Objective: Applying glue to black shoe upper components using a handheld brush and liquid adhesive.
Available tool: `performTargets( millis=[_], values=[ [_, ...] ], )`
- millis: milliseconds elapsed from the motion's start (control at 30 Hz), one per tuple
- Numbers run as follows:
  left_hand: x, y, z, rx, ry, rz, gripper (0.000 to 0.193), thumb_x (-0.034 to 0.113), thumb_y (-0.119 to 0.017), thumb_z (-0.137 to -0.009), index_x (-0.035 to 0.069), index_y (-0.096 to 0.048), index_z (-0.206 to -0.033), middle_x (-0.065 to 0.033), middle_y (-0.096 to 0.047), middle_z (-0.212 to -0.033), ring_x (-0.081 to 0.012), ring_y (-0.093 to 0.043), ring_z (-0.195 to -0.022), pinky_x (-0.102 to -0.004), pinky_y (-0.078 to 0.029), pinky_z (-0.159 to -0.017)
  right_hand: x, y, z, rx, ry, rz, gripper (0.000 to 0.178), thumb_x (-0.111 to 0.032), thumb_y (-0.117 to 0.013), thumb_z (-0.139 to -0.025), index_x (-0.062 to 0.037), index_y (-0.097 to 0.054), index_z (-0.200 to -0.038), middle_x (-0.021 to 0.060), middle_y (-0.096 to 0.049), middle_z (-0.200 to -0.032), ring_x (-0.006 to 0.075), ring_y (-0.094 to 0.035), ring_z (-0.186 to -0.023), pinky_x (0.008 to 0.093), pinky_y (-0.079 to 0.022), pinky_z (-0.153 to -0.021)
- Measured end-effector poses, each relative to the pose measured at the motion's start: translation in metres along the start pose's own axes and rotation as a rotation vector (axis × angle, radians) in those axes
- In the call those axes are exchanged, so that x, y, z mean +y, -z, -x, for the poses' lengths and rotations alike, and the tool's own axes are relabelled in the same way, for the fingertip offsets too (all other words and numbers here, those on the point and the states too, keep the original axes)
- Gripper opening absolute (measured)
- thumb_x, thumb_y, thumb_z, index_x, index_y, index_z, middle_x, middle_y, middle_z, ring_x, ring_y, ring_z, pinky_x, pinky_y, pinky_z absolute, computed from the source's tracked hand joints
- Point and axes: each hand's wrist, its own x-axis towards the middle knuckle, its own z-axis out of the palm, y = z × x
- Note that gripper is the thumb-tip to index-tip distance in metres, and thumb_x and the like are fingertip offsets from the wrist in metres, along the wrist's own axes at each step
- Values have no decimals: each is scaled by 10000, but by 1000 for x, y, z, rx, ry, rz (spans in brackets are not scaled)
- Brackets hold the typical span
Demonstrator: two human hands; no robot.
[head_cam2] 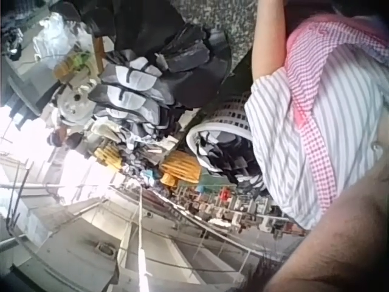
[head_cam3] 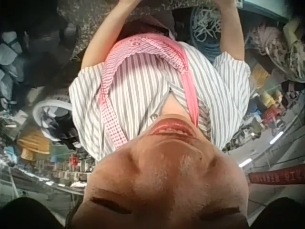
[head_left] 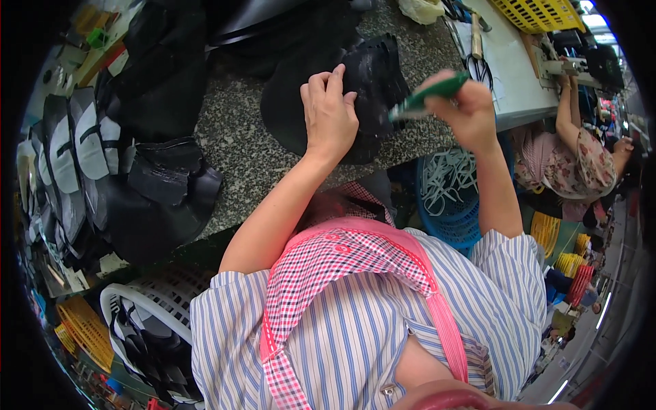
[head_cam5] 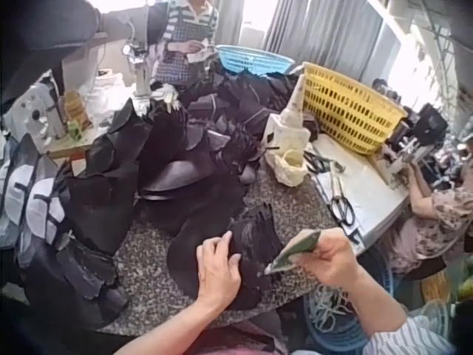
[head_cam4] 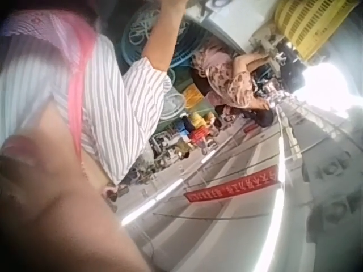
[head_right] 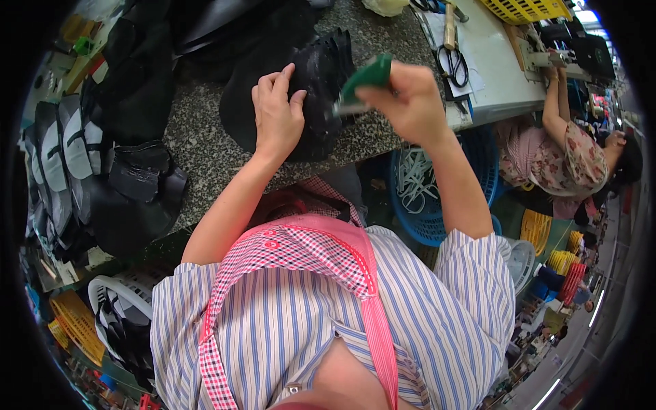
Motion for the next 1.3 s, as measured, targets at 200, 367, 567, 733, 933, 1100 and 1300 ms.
performTargets(
  millis=[200,367,567,733,933,1100,1300],
  values=[
    [5,-5,-4,6,-19,-3,420,68,-573,-714,23,-458,-1115,-126,-458,-966,-276,-428,-888,-340,-352,-800,35,-7,-31,126,483,364,100,-16,-566,-719,-6,-583,-818,69,-587,-715,155,-562,-617,224,-418,-536],
    [4,-4,0,6,-23,-58,418,70,-566,-723,16,-451,-1122,-130,-453,-973,-280,-424,-887,-339,-350,-802,6,5,7,-119,118,-59,79,-9,-558,-731,4,-585,-804,77,-593,-767,159,-565,-655,238,-437,-561],
    [3,-1,-8,-13,-49,-94,439,95,-542,-741,-13,-412,-1146,-146,-421,-1000,-289,-407,-884,-356,-370,-767,36,-12,-7,58,459,323,158,8,-560,-668,-18,-595,-820,100,-589,-750,204,-567,-637,280,-443,-554],
    [0,-1,-8,-75,-15,-224,458,120,-550,-739,-7,-399,-1153,-139,-420,-1001,-288,-412,-886,-357,-395,-733,5,-7,27,-29,224,62,119,-20,-599,-664,-30,-598,-783,94,-568,-674,210,-553,-573,271,-428,-498],
    [10,-5,-17,-89,58,-63,404,106,-562,-715,25,-422,-1086,-142,-451,-1023,-297,-407,-952,-363,-331,-836,11,-12,27,-91,319,430,141,-8,-598,-608,-41,-561,-740,86,-529,-615,256,-547,-569,313,-438,-517],
    [8,-3,-17,-61,147,24,403,96,-572,-707,25,-398,-1064,-124,-472,-984,-282,-412,-932,-353,-336,-826,-9,-18,21,218,237,233,98,-33,-594,-685,-3,-566,-774,110,-573,-679,238,-566,-554,279,-440,-494],
    [3,-6,-16,-60,123,43,345,99,-554,-717,23,-430,-1030,-106,-509,-860,-267,-426,-834,-358,-353,-764,10,-7,59,50,-28,323,50,-20,-582,-696,4,-560,-735,104,-561,-621,209,-554,-513,261,-426,-476]
  ],
)
